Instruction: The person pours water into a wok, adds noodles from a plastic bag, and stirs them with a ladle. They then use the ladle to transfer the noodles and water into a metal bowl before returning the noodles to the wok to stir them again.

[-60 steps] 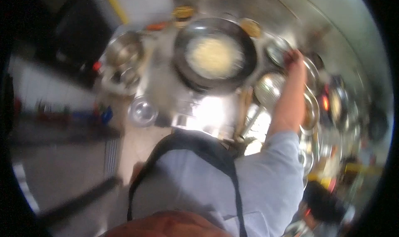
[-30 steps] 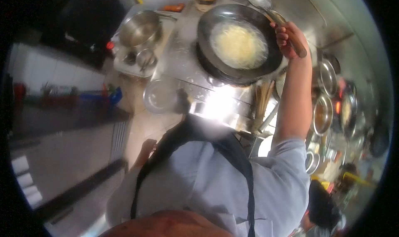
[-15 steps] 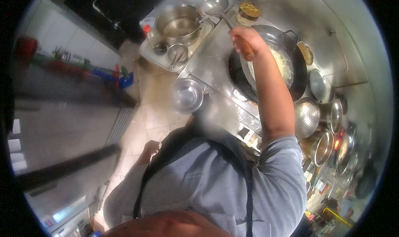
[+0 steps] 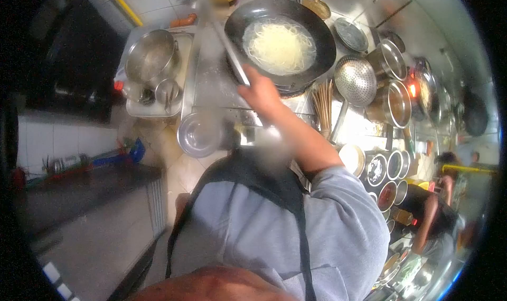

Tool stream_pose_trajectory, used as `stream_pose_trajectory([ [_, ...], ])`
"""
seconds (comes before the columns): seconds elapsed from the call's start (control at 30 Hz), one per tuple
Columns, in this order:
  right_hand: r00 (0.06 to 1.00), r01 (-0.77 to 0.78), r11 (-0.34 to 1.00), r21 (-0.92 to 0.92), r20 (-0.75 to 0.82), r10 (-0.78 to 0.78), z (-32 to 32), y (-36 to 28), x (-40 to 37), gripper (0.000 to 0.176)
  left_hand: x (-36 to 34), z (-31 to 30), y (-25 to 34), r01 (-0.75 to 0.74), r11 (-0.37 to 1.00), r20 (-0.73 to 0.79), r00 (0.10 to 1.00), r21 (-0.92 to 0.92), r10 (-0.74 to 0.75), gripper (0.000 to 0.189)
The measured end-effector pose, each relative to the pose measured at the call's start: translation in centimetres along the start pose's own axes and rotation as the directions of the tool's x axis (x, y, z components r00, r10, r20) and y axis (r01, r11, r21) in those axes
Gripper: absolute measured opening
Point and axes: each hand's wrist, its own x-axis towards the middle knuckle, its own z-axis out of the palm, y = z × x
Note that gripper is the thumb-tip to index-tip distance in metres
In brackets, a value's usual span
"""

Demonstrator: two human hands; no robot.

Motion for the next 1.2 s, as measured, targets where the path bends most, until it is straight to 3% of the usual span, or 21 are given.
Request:
stream_pose_trajectory([
  [0.03, 0.999, -0.031, 0.998, 0.063, -0.036, 0.034, -1.7, 1.6, -1.2, 0.065, 0.7, -0.7, 0.1, 0.090, 0.965, -0.147, 0.981, -0.245, -0.128, 0.019],
  [0.07, 0.988, -0.133, 0.985, 0.110, -0.066, 0.141, -3.9, 2.1, -2.5, 0.063, 0.3, -1.3, 1.2, -0.131, 0.983, -0.215, 0.964, 0.127, 0.156, 0.020],
  [0.1, 0.965, -0.230, 0.960, 0.158, -0.090, 0.246, -6.1, 2.5, -3.5, 0.062, -0.6, -1.6, 4.3, -0.313, 0.819, -0.172, 0.882, 0.481, 0.438, 0.021],
  [0.13, 0.952, -0.240, 0.968, 0.072, -0.175, 0.249, -7.8, 4.0, -4.0, 0.061, -0.1, -1.7, 6.1, -0.101, 0.933, -0.291, 0.934, 0.346, 0.209, 0.021],
  [0.17, 0.935, -0.256, 0.966, -0.013, -0.258, 0.244, -9.3, 5.7, -4.4, 0.060, 0.4, -1.6, 7.3, 0.120, 0.975, -0.373, 0.927, 0.185, -0.043, 0.021],
  [0.23, 0.929, -0.258, 0.958, -0.124, -0.302, 0.211, -12.1, 9.7, -4.5, 0.059, 1.7, -2.8, 6.9, 0.119, 0.964, -0.381, 0.925, 0.239, -0.020, 0.020],
  [0.3, 0.907, -0.325, 0.936, -0.137, -0.326, 0.267, -13.5, 11.4, -4.8, 0.057, 4.0, -3.9, 4.4, -0.251, 0.792, -0.173, 0.897, 0.557, 0.406, 0.021],
  [0.4, 0.857, -0.452, 0.892, -0.010, -0.280, 0.432, -14.5, 11.3, -5.5, 0.052, 1.7, 0.5, 12.2, 0.122, 0.981, -0.312, 0.948, 0.149, -0.071, 0.022],
  [0.53, 0.924, -0.291, 0.956, -0.039, -0.270, 0.270, -13.2, 15.0, -5.4, 0.044, 1.6, 3.4, 13.6, 0.145, 0.985, -0.248, 0.962, 0.093, -0.118, 0.021],
  [0.6, 0.883, -0.432, 0.867, 0.248, -0.078, 0.462, -13.2, 13.4, -5.9, 0.033, 1.0, 4.9, 14.4, 0.165, 0.983, -0.261, 0.955, 0.081, -0.139, 0.021],
  [0.63, 0.884, -0.434, 0.866, 0.248, -0.071, 0.463, -13.2, 13.1, -6.1, 0.033, 0.6, 5.7, 14.7, 0.179, 0.982, -0.270, 0.950, 0.065, -0.156, 0.022],
  [0.7, 0.863, -0.483, 0.737, 0.473, 0.117, 0.491, -13.3, 12.7, -6.4, 0.027, -0.1, 6.4, 14.6, 0.179, 0.981, -0.251, 0.956, 0.077, -0.154, 0.022],
  [0.73, 0.862, -0.485, 0.735, 0.473, 0.121, 0.492, -13.4, 12.4, -6.6, 0.027, -0.3, 6.7, 14.6, 0.172, 0.981, -0.225, 0.963, 0.091, -0.148, 0.022],
  [0.8, 0.841, -0.523, 0.546, 0.655, 0.293, 0.454, -13.7, 12.1, -7.0, 0.031, -0.6, 7.2, 14.4, 0.205, 0.978, -0.217, 0.957, 0.043, -0.191, 0.022],
  [0.83, 0.841, -0.524, 0.545, 0.654, 0.295, 0.453, -13.7, 12.5, -7.1, 0.031, -0.6, 7.2, 13.6, 0.238, 0.971, -0.207, 0.950, -0.005, -0.234, 0.022],
  [0.87, 0.857, -0.500, 0.423, 0.756, 0.363, 0.366, -13.7, 13.2, -7.3, 0.035, -0.5, 7.2, 12.9, 0.240, 0.971, -0.209, 0.949, -0.007, -0.236, 0.022],
  [0.9, 0.871, -0.479, 0.282, 0.831, 0.412, 0.266, -13.7, 13.5, -7.5, 0.039, -0.1, 6.8, 11.4, 0.161, 0.977, -0.165, 0.977, 0.140, -0.137, 0.023],
  [0.93, 0.870, -0.482, 0.282, 0.829, 0.416, 0.265, -13.9, 13.4, -7.8, 0.039, 0.1, 6.9, 10.9, 0.073, 0.957, -0.107, 0.993, 0.280, -0.044, 0.023],
  [1.0, 0.856, -0.512, 0.177, 0.841, 0.481, 0.189, -14.5, 12.6, -8.6, 0.043, 0.2, 7.3, 10.2, 0.076, 0.963, -0.106, 0.993, 0.257, -0.050, 0.023],
  [1.13, 0.857, -0.513, 0.210, 0.832, 0.482, 0.181, -15.2, 11.7, -10.2, 0.045, 0.0, 8.5, 11.2, 0.102, 0.974, -0.086, 0.993, 0.202, -0.086, 0.024],
  [1.2, 0.868, -0.495, 0.318, 0.808, 0.444, 0.222, -15.9, 11.5, -10.9, 0.045, -0.9, 10.0, 13.5, 0.166, 0.981, -0.124, 0.980, 0.100, -0.153, 0.025],
])
